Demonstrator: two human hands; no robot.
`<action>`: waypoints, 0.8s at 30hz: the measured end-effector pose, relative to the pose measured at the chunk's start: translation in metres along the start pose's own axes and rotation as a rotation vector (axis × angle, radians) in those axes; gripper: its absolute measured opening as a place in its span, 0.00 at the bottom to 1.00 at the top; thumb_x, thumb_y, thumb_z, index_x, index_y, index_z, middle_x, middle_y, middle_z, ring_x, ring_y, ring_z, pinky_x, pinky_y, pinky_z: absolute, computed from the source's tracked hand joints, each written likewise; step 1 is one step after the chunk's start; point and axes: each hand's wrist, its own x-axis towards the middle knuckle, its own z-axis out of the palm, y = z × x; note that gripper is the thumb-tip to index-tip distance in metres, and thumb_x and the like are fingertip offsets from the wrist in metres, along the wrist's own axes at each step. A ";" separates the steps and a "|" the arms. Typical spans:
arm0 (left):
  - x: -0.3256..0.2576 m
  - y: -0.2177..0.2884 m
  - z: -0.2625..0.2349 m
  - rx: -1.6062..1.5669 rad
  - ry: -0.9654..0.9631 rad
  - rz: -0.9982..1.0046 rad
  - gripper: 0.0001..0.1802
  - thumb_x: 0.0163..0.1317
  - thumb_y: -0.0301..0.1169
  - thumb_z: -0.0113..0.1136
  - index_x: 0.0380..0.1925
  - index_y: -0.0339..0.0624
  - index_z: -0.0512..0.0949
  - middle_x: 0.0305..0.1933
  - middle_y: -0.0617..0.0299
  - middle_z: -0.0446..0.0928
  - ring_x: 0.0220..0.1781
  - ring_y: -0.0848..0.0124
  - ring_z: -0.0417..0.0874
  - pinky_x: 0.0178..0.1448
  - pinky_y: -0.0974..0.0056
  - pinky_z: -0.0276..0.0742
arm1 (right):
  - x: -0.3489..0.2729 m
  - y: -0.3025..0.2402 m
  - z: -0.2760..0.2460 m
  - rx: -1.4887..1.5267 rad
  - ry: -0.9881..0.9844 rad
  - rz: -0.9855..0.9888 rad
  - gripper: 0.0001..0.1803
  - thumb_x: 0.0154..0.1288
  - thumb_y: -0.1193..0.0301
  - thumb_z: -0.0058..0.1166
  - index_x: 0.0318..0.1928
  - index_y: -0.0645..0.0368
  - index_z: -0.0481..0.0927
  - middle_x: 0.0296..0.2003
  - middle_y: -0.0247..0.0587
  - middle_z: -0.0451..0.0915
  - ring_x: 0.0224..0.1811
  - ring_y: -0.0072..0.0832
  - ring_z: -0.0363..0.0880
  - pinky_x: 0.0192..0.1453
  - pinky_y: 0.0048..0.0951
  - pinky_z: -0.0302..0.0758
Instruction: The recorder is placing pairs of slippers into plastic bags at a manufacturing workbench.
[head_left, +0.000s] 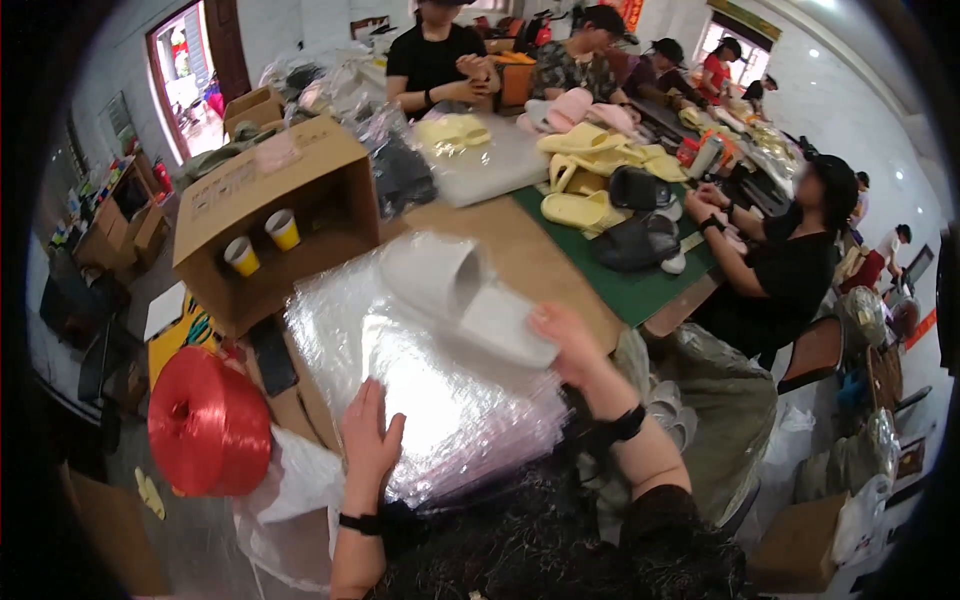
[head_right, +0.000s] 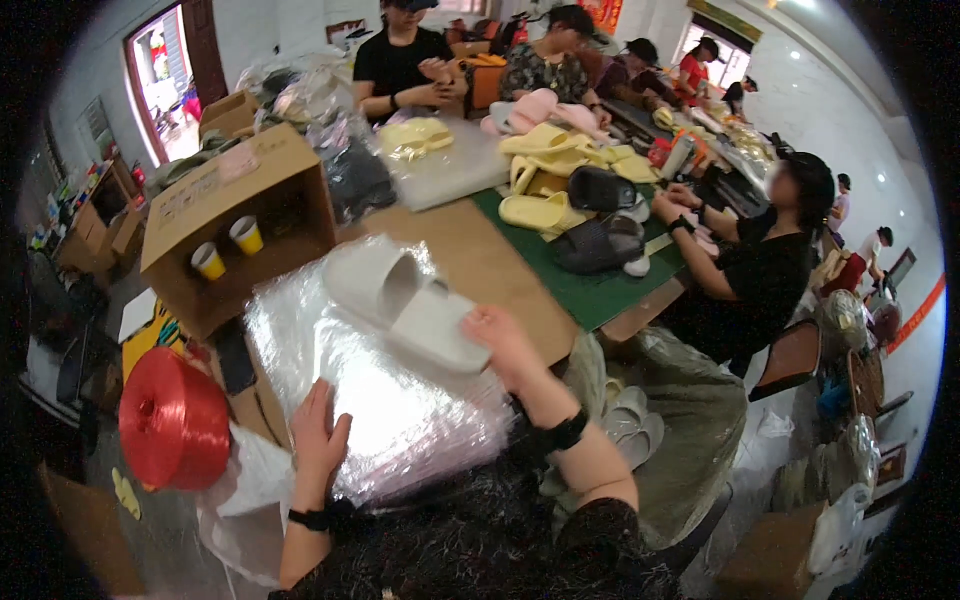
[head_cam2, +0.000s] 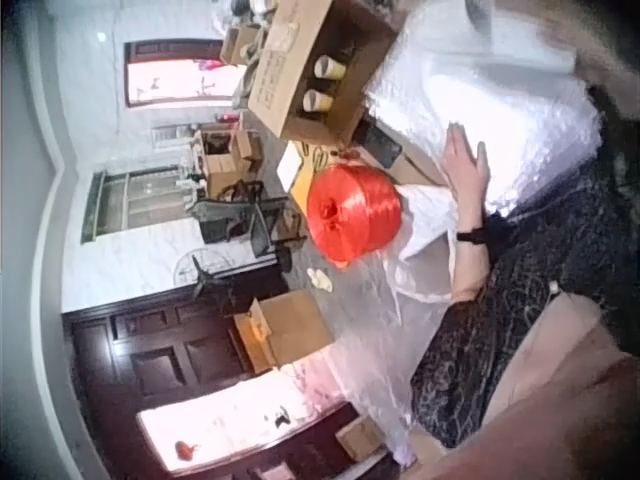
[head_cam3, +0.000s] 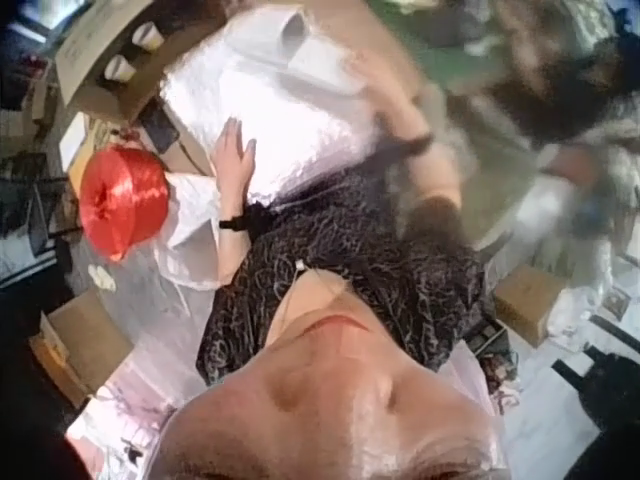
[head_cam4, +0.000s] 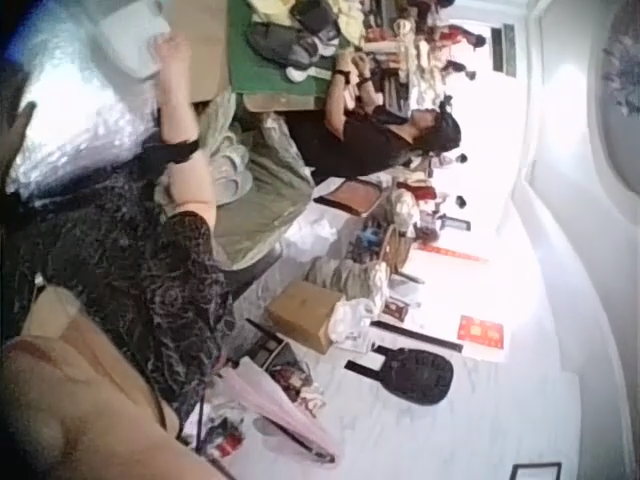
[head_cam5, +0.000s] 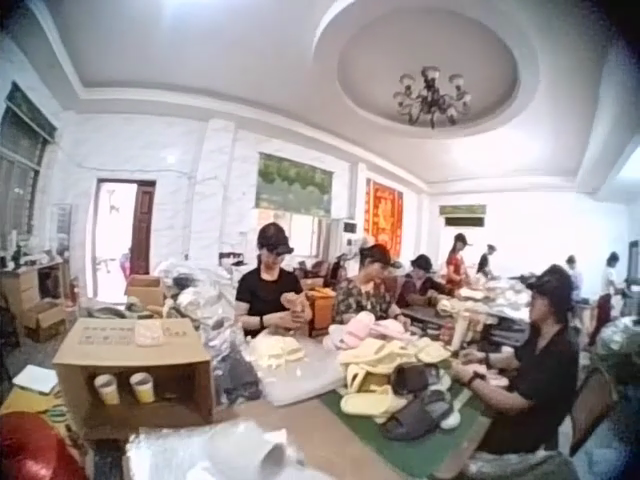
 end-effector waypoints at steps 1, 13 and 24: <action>0.001 0.005 0.000 0.027 -0.017 -0.035 0.36 0.60 0.37 0.65 0.67 0.33 0.69 0.70 0.40 0.69 0.71 0.44 0.69 0.73 0.45 0.61 | 0.004 0.024 -0.004 -0.189 -0.049 -0.052 0.14 0.72 0.63 0.59 0.48 0.60 0.77 0.41 0.35 0.81 0.45 0.25 0.80 0.50 0.33 0.78; 0.000 0.001 -0.002 0.086 0.009 -0.009 0.33 0.60 0.38 0.66 0.64 0.36 0.72 0.70 0.43 0.71 0.68 0.47 0.72 0.71 0.48 0.64 | -0.001 0.024 -0.006 -1.304 0.045 -0.420 0.20 0.62 0.58 0.65 0.46 0.61 0.81 0.44 0.55 0.81 0.50 0.50 0.80 0.54 0.45 0.76; -0.002 -0.005 -0.004 0.042 0.006 -0.017 0.31 0.59 0.34 0.63 0.62 0.34 0.73 0.70 0.40 0.69 0.68 0.42 0.71 0.71 0.45 0.63 | 0.081 0.053 0.037 -1.264 -0.188 -0.536 0.15 0.62 0.60 0.60 0.41 0.59 0.82 0.44 0.47 0.79 0.50 0.46 0.80 0.52 0.47 0.78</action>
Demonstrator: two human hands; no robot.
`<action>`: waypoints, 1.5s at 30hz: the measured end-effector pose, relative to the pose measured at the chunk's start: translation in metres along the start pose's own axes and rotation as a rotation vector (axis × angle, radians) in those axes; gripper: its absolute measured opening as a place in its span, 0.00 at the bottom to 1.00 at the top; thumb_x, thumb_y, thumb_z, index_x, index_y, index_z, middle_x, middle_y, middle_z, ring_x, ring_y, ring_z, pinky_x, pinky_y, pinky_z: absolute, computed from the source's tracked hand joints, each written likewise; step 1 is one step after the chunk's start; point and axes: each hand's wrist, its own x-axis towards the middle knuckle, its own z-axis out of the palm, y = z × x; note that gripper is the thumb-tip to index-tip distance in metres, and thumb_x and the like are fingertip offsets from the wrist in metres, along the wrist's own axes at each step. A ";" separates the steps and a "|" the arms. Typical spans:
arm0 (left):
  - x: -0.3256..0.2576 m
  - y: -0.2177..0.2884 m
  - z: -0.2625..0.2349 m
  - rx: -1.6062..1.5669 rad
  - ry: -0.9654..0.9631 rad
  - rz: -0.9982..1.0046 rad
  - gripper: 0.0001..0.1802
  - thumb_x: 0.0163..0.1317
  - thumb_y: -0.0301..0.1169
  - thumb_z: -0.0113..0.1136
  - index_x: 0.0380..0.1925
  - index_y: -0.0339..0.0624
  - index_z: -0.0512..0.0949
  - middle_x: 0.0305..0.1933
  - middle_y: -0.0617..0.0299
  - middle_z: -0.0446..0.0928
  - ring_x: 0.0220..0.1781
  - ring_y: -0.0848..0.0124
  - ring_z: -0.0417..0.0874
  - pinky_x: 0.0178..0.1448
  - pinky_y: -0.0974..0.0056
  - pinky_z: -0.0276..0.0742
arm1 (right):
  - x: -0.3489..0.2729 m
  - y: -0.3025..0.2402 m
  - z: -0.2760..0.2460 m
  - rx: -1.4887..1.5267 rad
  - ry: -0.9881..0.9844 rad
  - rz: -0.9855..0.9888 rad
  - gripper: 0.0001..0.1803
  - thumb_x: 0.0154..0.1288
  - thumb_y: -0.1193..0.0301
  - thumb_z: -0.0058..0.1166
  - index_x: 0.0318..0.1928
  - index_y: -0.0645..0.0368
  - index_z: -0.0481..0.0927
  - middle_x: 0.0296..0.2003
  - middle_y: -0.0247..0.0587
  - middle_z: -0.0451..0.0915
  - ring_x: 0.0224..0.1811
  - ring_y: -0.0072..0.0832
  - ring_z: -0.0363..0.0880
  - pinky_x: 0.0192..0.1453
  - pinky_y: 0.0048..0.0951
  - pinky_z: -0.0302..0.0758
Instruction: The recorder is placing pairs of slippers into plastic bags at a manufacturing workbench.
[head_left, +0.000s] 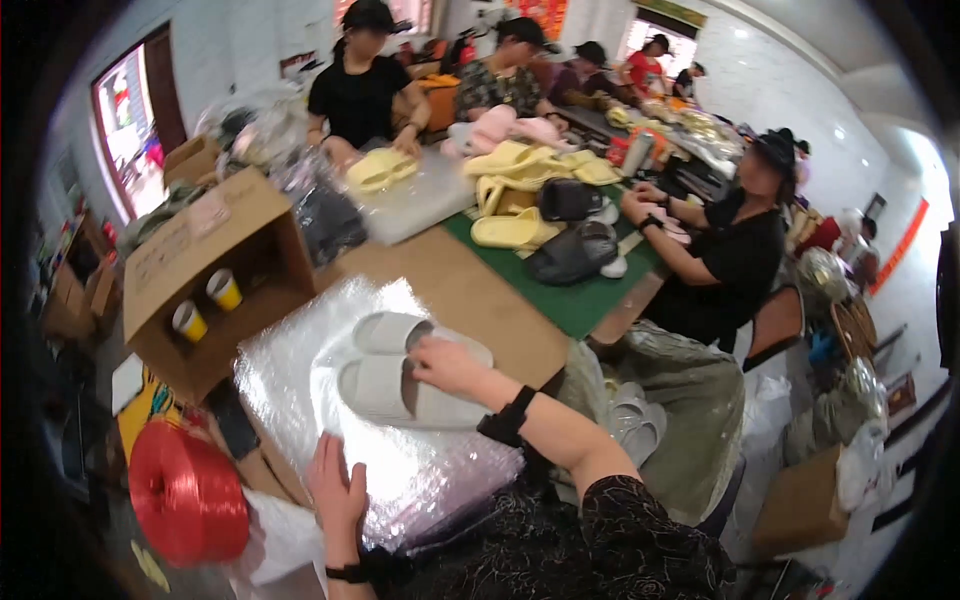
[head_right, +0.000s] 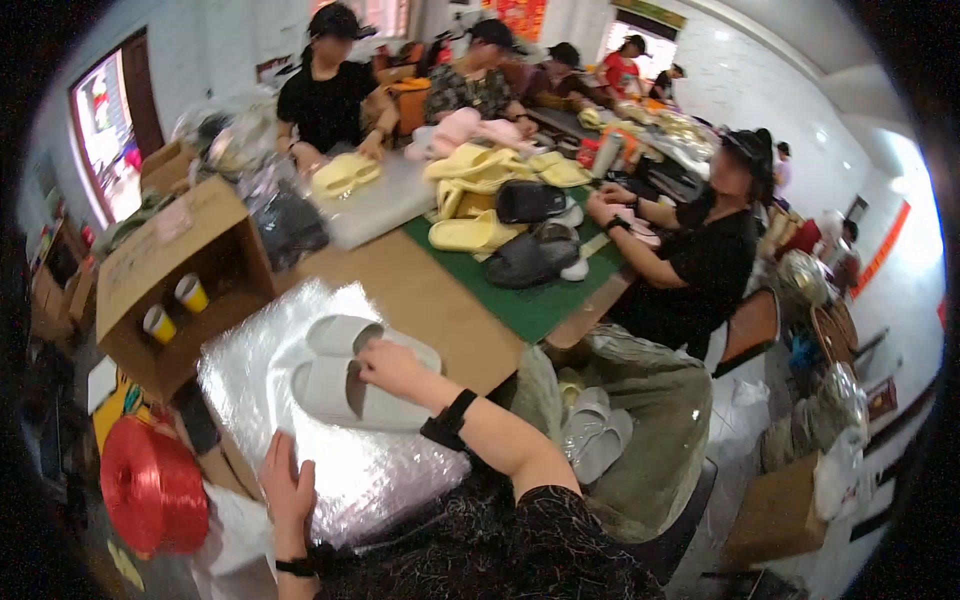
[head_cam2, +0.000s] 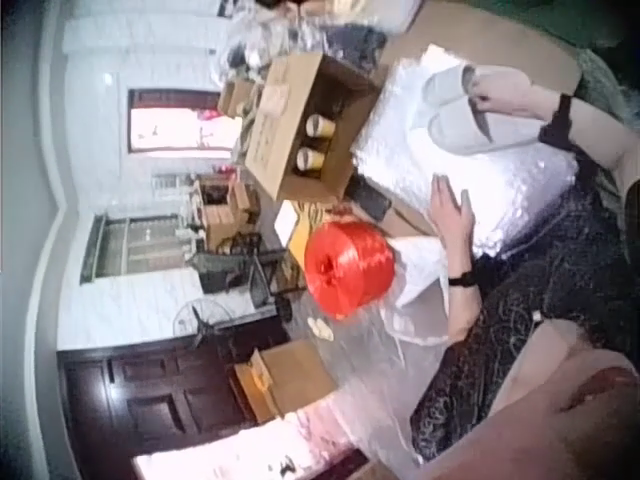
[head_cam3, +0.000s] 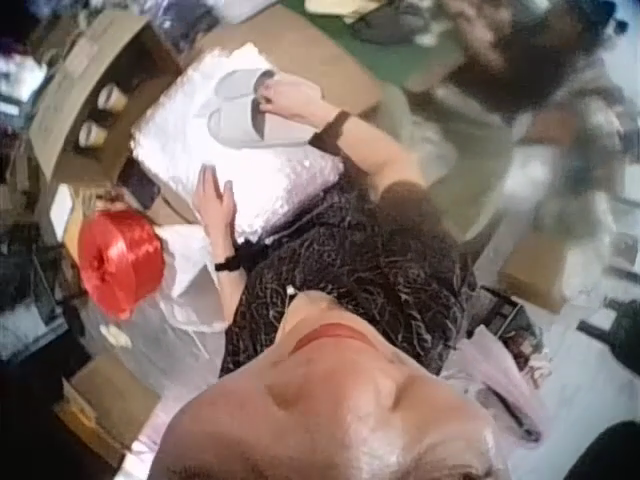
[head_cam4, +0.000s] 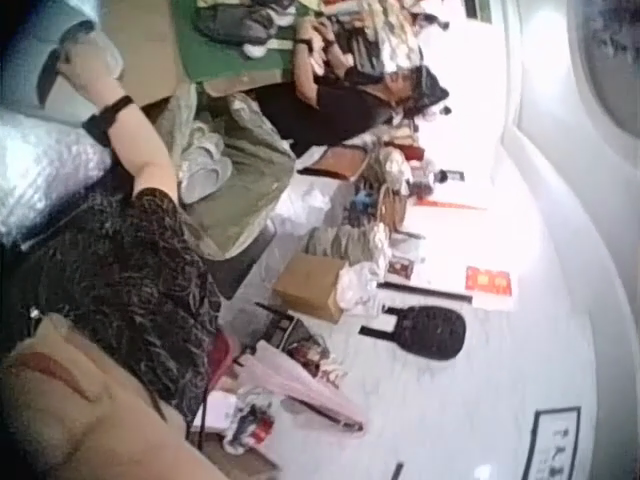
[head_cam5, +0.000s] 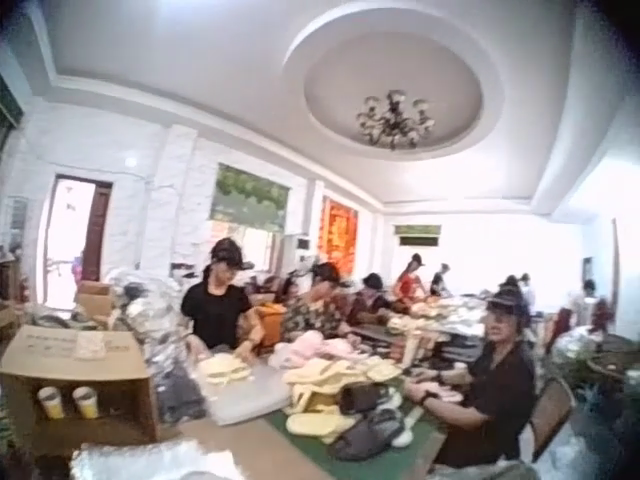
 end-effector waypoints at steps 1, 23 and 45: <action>-0.002 -0.002 0.001 -0.018 -0.004 0.035 0.31 0.59 0.34 0.63 0.62 0.34 0.73 0.70 0.40 0.69 0.68 0.42 0.71 0.71 0.45 0.63 | -0.001 0.004 0.002 -0.021 0.027 0.019 0.15 0.62 0.60 0.60 0.41 0.59 0.82 0.44 0.47 0.79 0.50 0.46 0.80 0.52 0.47 0.78; 0.004 -0.003 0.006 0.020 -0.058 0.026 0.35 0.57 0.34 0.63 0.65 0.29 0.69 0.73 0.39 0.66 0.72 0.41 0.66 0.74 0.45 0.60 | -0.046 -0.066 0.048 -0.046 0.199 0.139 0.20 0.69 0.56 0.57 0.43 0.64 0.76 0.40 0.53 0.76 0.40 0.50 0.82 0.40 0.45 0.81; 0.017 0.021 -0.021 0.017 -0.236 -0.047 0.43 0.49 0.34 0.65 0.68 0.32 0.66 0.78 0.40 0.57 0.78 0.45 0.60 0.78 0.49 0.57 | -0.105 -0.027 -0.042 0.098 0.545 0.355 0.13 0.68 0.65 0.57 0.34 0.63 0.74 0.34 0.52 0.77 0.37 0.52 0.79 0.39 0.49 0.75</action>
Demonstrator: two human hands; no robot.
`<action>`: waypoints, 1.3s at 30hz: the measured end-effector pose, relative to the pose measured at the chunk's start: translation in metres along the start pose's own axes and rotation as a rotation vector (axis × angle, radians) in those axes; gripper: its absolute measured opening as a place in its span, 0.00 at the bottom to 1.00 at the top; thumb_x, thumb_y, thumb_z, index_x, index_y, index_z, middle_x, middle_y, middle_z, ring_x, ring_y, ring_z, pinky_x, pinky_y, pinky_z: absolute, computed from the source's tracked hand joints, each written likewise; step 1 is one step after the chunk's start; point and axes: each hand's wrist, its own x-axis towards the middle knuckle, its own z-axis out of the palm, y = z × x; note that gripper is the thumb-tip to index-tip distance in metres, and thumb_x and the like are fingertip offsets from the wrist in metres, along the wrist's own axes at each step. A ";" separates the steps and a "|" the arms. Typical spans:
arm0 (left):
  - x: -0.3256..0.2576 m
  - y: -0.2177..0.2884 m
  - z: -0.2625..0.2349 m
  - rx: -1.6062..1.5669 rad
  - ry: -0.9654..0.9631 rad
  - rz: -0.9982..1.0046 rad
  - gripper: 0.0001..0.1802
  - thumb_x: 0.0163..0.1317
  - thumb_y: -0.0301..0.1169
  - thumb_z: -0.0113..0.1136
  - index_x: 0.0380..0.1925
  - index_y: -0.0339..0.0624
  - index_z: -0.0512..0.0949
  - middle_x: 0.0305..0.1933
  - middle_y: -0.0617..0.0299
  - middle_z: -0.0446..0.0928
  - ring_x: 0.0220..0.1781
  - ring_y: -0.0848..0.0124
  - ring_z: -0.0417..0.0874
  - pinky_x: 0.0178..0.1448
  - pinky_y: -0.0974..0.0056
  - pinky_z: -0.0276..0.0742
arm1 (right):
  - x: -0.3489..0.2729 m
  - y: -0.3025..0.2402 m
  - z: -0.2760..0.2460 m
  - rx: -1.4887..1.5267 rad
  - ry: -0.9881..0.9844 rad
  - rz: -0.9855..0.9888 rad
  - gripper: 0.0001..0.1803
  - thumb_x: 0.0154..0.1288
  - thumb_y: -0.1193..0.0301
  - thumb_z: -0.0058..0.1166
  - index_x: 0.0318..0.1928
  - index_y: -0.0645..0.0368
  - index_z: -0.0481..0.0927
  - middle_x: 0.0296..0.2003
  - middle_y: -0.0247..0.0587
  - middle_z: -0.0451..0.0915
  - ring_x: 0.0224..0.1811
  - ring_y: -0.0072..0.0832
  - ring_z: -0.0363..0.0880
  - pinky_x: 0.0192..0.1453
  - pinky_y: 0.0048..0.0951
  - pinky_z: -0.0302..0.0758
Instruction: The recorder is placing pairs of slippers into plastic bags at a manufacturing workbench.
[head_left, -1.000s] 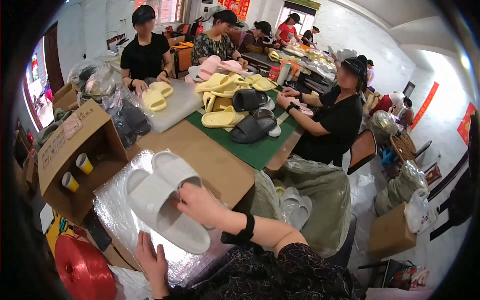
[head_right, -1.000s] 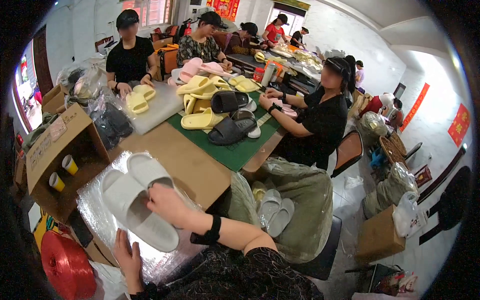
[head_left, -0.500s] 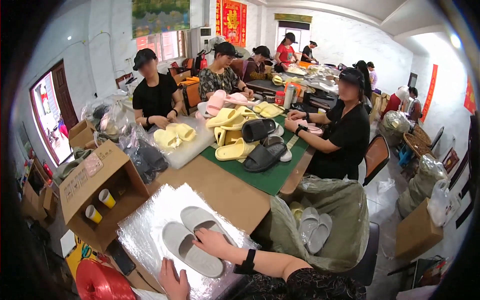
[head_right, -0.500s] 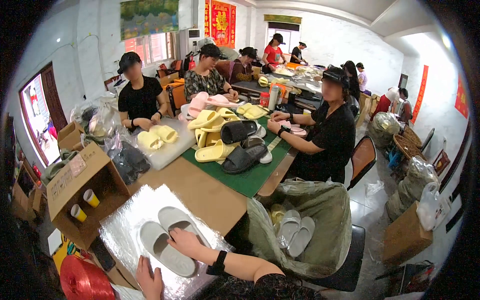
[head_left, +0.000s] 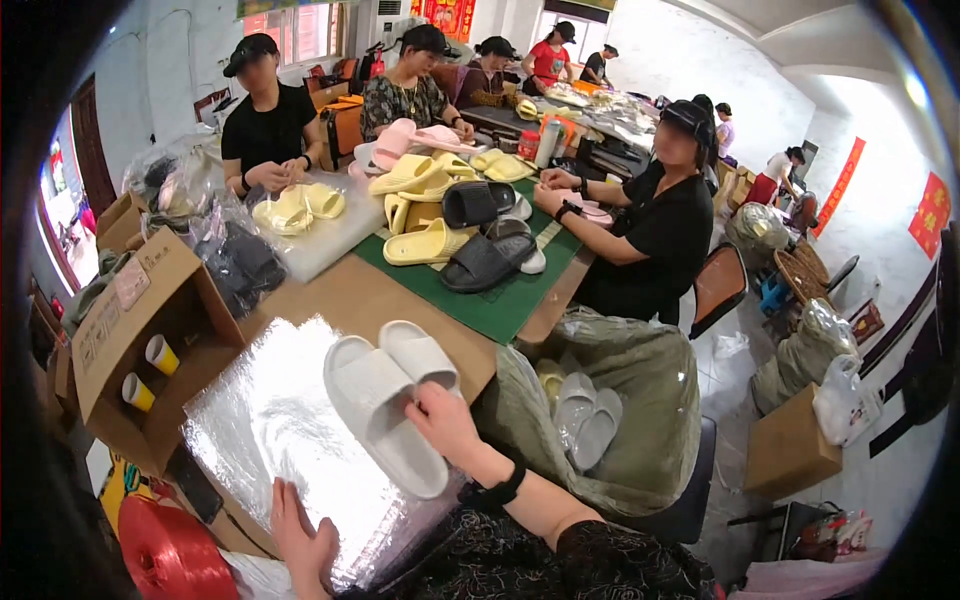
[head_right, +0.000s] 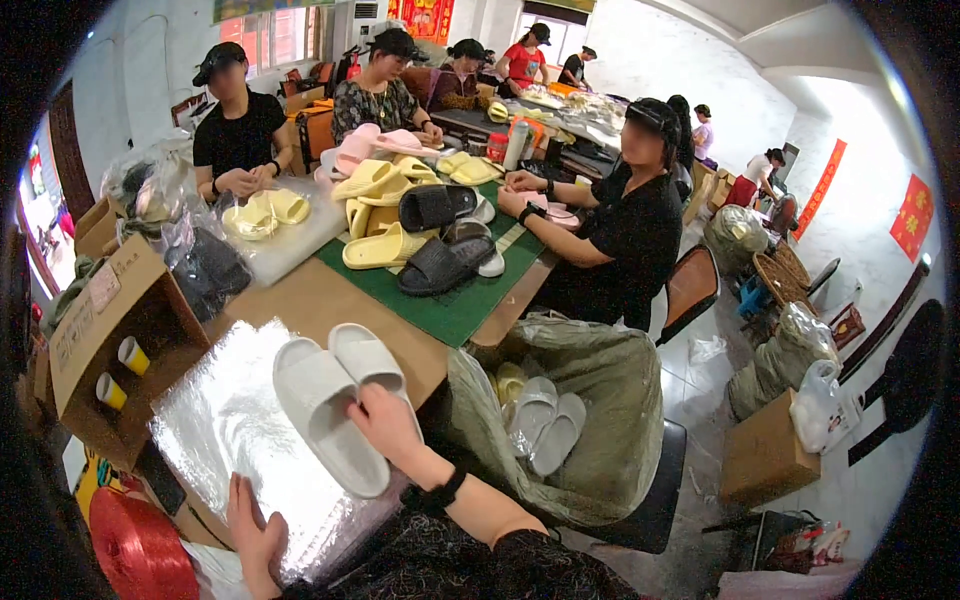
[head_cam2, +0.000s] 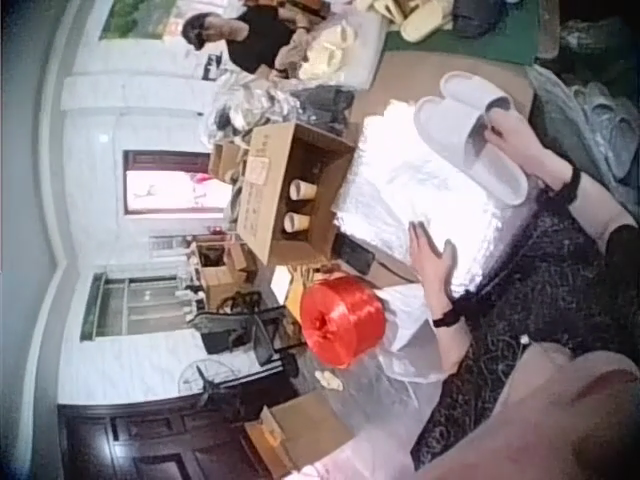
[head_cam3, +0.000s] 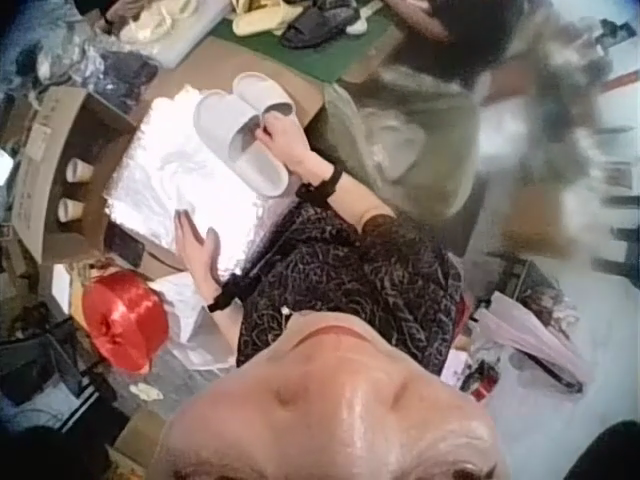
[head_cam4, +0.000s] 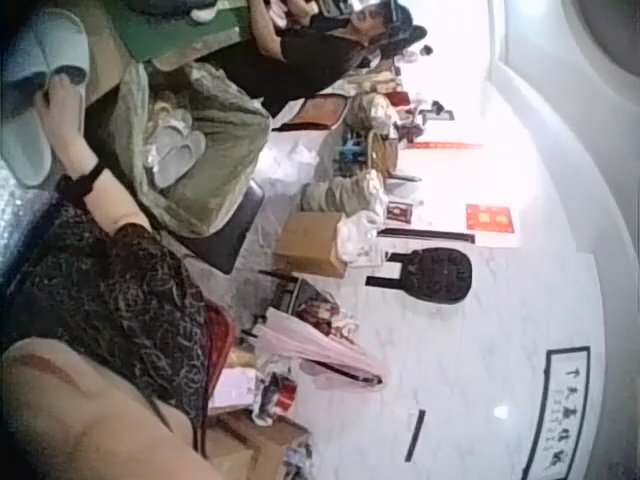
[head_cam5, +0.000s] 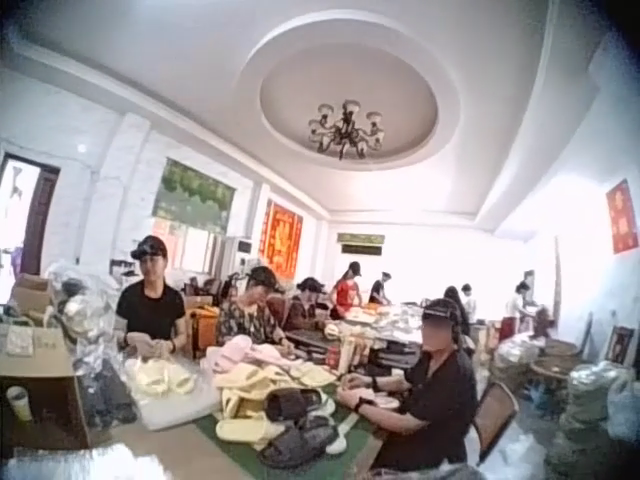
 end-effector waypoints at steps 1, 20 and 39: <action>-0.002 -0.005 -0.003 0.006 0.013 -0.005 0.43 0.49 0.34 0.65 0.68 0.32 0.66 0.78 0.40 0.57 0.78 0.45 0.60 0.78 0.49 0.57 | -0.003 -0.004 -0.006 0.010 -0.002 -0.011 0.13 0.68 0.65 0.57 0.34 0.63 0.74 0.34 0.52 0.77 0.37 0.52 0.79 0.39 0.49 0.75; -0.009 0.038 0.004 0.087 -0.165 0.335 0.43 0.50 0.49 0.74 0.63 0.35 0.73 0.74 0.39 0.63 0.78 0.40 0.59 0.75 0.45 0.62 | -0.080 0.098 -0.032 1.077 0.620 0.247 0.12 0.69 0.70 0.55 0.48 0.65 0.80 0.37 0.37 0.85 0.39 0.25 0.83 0.41 0.29 0.80; -0.017 0.028 0.027 0.010 -0.080 0.401 0.46 0.46 0.43 0.76 0.65 0.37 0.71 0.68 0.41 0.71 0.70 0.40 0.68 0.73 0.45 0.64 | -0.069 -0.045 -0.005 0.330 -0.326 -0.165 0.13 0.71 0.64 0.58 0.38 0.61 0.75 0.31 0.48 0.74 0.31 0.47 0.75 0.35 0.41 0.71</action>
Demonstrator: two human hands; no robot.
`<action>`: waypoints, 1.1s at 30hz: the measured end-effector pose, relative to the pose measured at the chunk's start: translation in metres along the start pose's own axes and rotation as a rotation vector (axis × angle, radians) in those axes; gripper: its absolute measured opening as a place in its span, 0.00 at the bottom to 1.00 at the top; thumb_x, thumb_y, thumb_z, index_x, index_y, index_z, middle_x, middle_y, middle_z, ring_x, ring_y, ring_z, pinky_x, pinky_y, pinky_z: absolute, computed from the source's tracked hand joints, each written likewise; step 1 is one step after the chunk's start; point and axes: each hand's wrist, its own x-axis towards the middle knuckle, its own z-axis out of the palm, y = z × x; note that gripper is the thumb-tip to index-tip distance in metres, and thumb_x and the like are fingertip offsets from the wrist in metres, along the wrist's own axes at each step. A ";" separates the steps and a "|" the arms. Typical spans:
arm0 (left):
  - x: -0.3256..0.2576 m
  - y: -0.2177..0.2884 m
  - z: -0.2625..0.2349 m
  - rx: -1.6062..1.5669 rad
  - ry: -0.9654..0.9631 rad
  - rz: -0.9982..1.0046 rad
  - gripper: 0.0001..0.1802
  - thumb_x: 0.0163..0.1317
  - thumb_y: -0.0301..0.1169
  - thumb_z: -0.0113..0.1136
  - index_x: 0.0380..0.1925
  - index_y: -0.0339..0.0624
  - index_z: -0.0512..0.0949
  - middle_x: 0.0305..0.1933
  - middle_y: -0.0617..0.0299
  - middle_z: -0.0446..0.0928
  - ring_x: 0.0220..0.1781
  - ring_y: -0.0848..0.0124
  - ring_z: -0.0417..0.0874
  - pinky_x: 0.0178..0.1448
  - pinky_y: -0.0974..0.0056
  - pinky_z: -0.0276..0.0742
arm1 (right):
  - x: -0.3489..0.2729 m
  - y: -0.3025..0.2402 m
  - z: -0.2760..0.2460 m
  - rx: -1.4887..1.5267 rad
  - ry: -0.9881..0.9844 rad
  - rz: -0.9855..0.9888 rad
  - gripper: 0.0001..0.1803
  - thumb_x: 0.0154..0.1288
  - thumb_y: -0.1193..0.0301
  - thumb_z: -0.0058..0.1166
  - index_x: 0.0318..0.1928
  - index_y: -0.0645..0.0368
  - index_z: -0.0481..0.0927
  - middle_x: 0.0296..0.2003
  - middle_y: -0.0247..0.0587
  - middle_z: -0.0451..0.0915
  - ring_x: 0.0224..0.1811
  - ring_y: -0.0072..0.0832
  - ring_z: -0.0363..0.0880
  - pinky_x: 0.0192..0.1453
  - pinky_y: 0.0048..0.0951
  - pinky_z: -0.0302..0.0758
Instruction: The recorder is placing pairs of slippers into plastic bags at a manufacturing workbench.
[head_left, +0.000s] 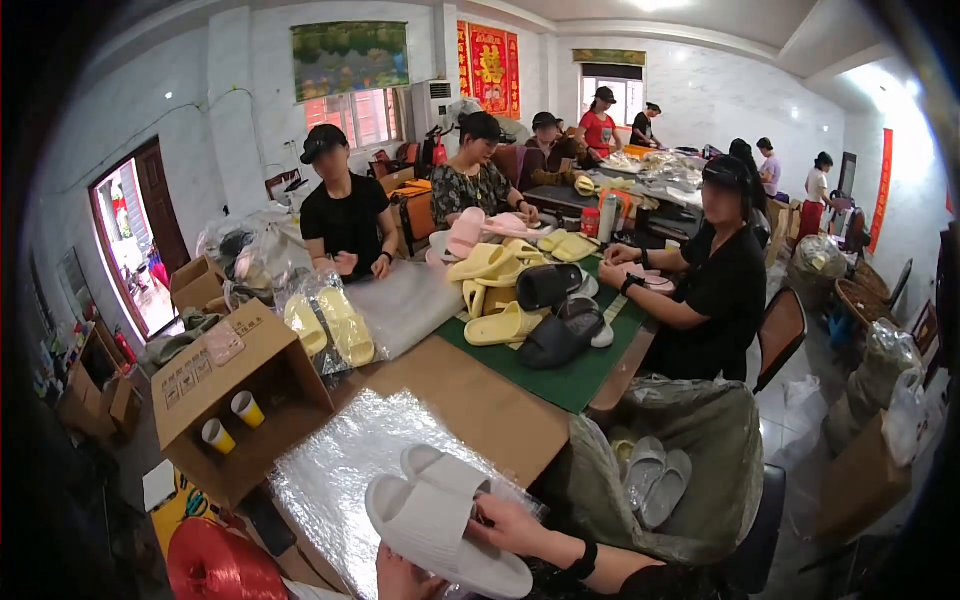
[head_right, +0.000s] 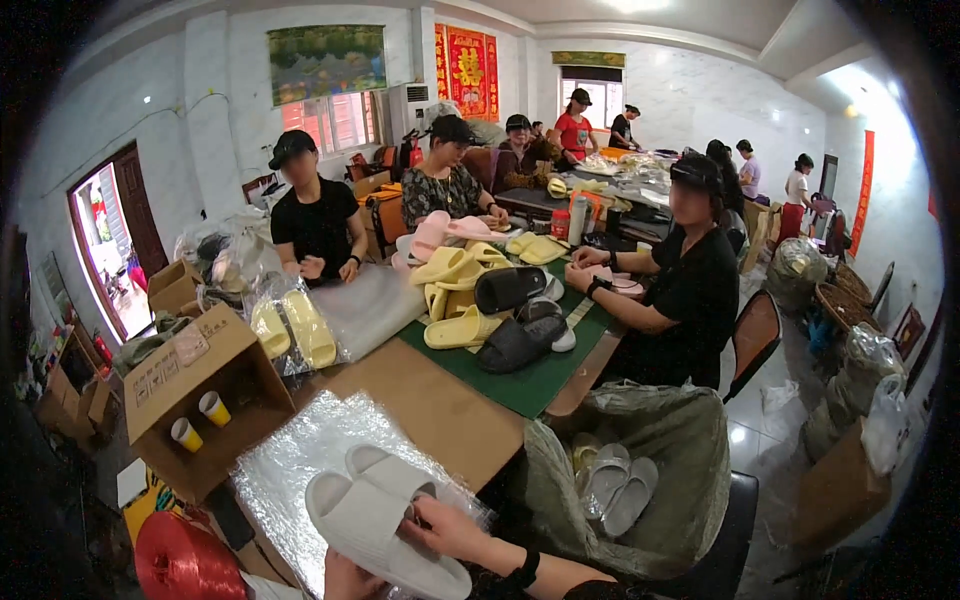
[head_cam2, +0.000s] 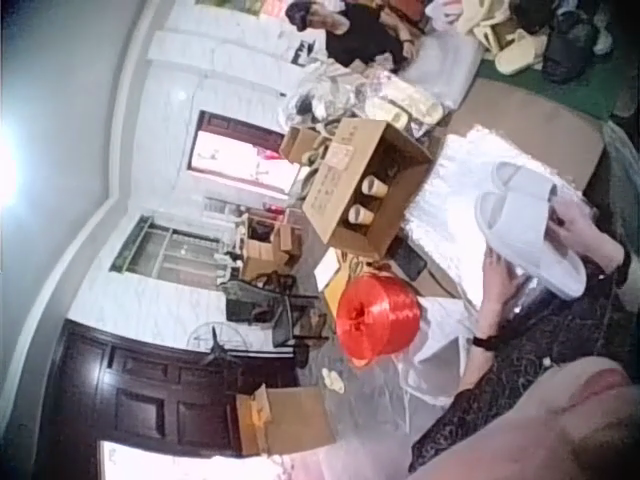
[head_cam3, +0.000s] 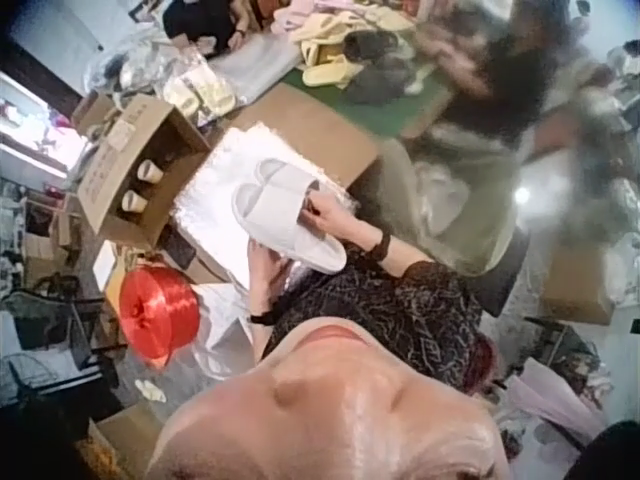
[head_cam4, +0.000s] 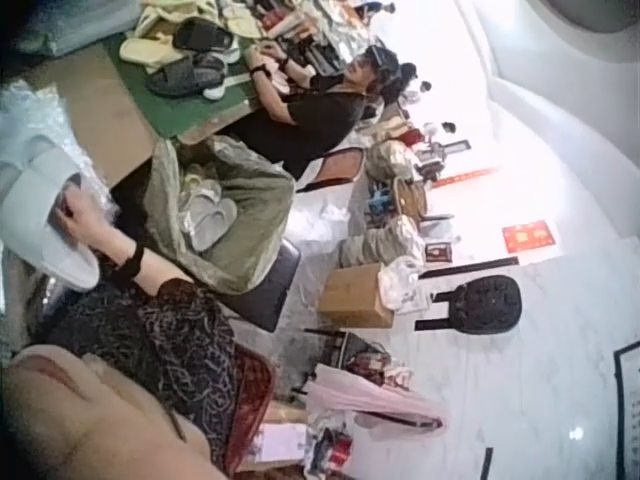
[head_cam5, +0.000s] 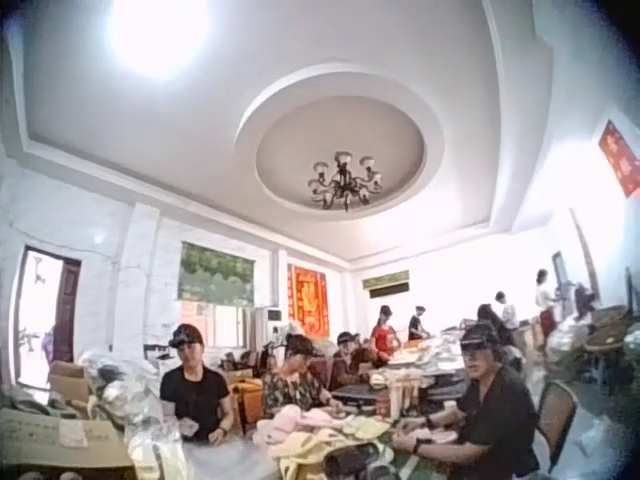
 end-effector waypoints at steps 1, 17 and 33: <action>-0.002 0.000 0.002 0.042 -0.021 -0.057 0.46 0.48 0.45 0.75 0.66 0.37 0.70 0.70 0.40 0.69 0.72 0.39 0.66 0.74 0.44 0.62 | 0.002 0.003 -0.005 -0.009 0.025 0.020 0.13 0.71 0.64 0.58 0.38 0.61 0.75 0.31 0.48 0.74 0.31 0.47 0.75 0.35 0.41 0.71; 0.027 0.012 -0.007 0.087 -0.036 -0.090 0.37 0.57 0.52 0.69 0.58 0.35 0.78 0.68 0.37 0.71 0.71 0.37 0.67 0.74 0.45 0.64 | -0.007 0.031 -0.045 0.000 0.331 0.158 0.11 0.68 0.70 0.62 0.37 0.65 0.75 0.28 0.48 0.74 0.27 0.37 0.73 0.33 0.34 0.73; 0.031 0.007 0.003 0.136 -0.026 -0.125 0.40 0.53 0.53 0.73 0.59 0.37 0.78 0.67 0.37 0.71 0.71 0.38 0.66 0.71 0.44 0.66 | 0.002 0.029 -0.044 0.194 0.359 0.226 0.09 0.71 0.73 0.56 0.46 0.66 0.77 0.37 0.48 0.83 0.37 0.29 0.82 0.43 0.33 0.78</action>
